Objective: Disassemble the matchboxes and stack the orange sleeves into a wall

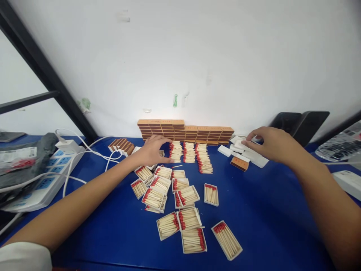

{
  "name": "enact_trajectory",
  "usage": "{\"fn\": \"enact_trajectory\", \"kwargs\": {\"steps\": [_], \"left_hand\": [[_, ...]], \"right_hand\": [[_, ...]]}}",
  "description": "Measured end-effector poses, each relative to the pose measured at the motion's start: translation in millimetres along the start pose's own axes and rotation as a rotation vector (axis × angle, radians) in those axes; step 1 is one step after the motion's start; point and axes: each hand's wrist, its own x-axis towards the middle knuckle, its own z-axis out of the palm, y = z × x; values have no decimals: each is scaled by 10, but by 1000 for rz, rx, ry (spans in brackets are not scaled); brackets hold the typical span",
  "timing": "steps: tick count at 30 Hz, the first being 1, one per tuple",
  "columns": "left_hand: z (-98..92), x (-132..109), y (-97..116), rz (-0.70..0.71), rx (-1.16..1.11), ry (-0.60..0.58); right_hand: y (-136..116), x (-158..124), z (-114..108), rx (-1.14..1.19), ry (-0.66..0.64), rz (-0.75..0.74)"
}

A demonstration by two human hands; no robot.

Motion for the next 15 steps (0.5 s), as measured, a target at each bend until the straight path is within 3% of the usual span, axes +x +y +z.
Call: {"fn": "enact_trajectory", "kwargs": {"steps": [2,7,15], "left_hand": [[-7,1,-13,-4,-9,-4],[-5,2,-45,10,-14,-5],[-18,10,-60,30,-5,1]], "right_hand": [[-31,-9,1,14,-50,-7],[-75,-61,69,141,-321,-41],[-84,7,188,26,-235,14]]}}
